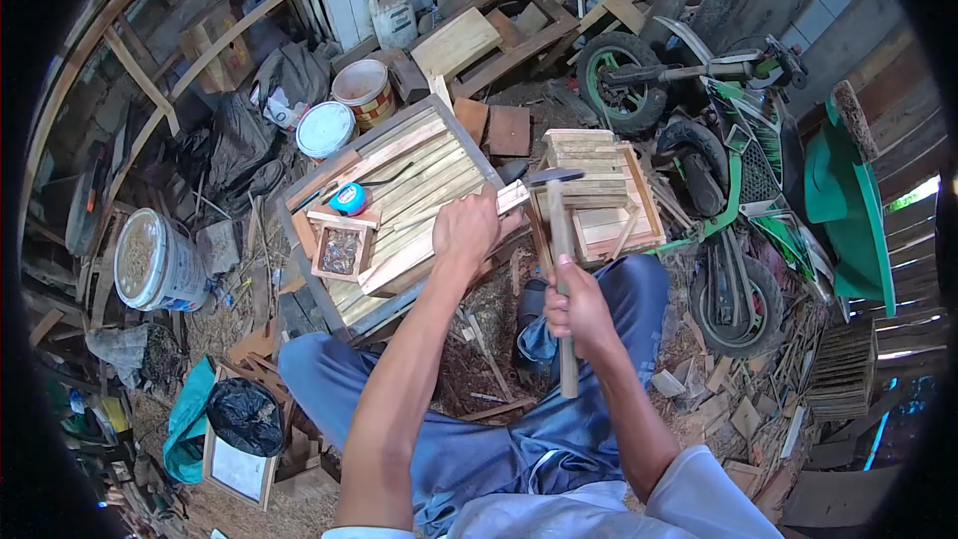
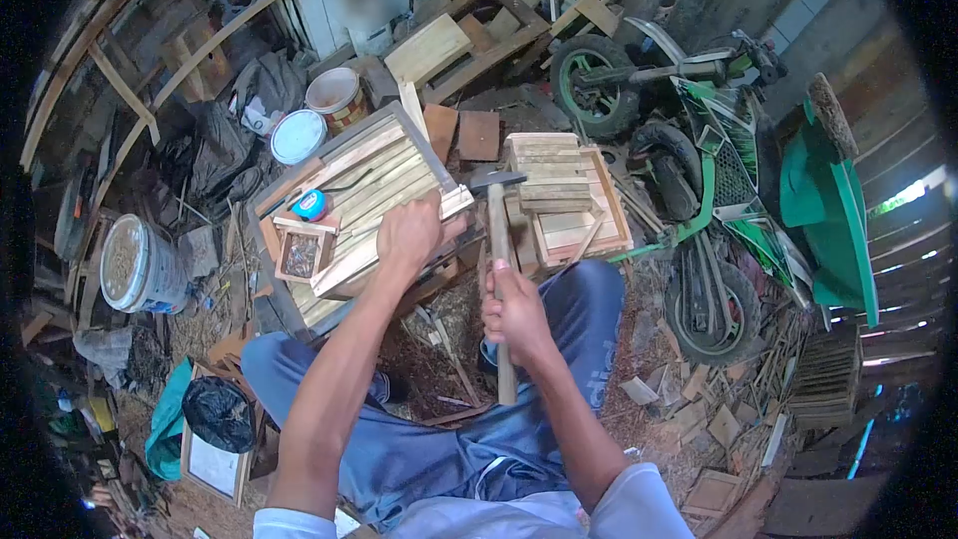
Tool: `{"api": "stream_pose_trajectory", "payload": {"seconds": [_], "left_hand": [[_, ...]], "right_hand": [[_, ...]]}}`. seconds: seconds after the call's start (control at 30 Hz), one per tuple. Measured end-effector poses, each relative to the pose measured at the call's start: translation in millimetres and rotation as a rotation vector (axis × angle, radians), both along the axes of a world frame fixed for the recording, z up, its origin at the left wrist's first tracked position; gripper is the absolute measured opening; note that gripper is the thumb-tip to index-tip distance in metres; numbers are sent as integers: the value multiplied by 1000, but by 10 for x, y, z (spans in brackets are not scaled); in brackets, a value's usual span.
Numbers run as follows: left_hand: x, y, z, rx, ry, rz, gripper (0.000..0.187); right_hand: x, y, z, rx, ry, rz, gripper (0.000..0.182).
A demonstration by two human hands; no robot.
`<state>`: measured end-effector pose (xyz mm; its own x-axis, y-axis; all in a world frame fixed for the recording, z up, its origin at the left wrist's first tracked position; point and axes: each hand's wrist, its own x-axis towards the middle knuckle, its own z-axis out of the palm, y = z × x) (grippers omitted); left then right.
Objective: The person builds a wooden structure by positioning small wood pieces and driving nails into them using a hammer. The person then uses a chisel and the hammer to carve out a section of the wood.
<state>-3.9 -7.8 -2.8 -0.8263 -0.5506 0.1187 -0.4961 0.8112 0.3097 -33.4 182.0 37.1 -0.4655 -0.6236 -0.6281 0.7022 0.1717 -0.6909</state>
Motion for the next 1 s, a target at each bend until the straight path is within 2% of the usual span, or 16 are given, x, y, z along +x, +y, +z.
{"api": "stream_pose_trajectory", "payload": {"seconds": [0.13, 0.17, 0.3, 0.43, 0.53, 0.57, 0.67, 0.7, 0.8, 0.9, 1.0], "left_hand": [[18, 24, 10, 8, -2, 0, 54], [15, 19, 10, 4, -6, -5, 54], [12, -2, -13, -9, -8, -13, 53], [34, 12, 74, 16, -49, -3, 53], [19, 5, 36, -6, -56, -22, 53], [24, 15, 3, 9, -46, -10, 55], [25, 8, 12, 28, -28, 15, 60], [16, 9, 9, 26, -22, 20, 61], [15, 28, -1, 29, -14, 21, 61], [6, 13, 11, 26, -5, 14, 59], [-1, 18, -46, 8, -21, 7, 58]], "right_hand": [[42, -22, 34, 9, 40, -27, 35], [7, -5, 22, 18, 33, 100, 34], [-20, 4, 47, -13, 83, -31, 34], [-118, 11, 79, 73, 42, 125, 33], [-156, 61, 138, 157, 388, 154, 31], [-222, 100, 95, 225, 675, 224, 36], [-279, 116, 246, 258, 1255, 315, 35], [-233, 76, 428, 317, 1218, 337, 34], [-342, 120, 305, 367, 1312, 440, 31], [-404, 112, 494, 396, 1270, 480, 29], [-340, 67, 675, 373, 1302, 385, 28]]}}
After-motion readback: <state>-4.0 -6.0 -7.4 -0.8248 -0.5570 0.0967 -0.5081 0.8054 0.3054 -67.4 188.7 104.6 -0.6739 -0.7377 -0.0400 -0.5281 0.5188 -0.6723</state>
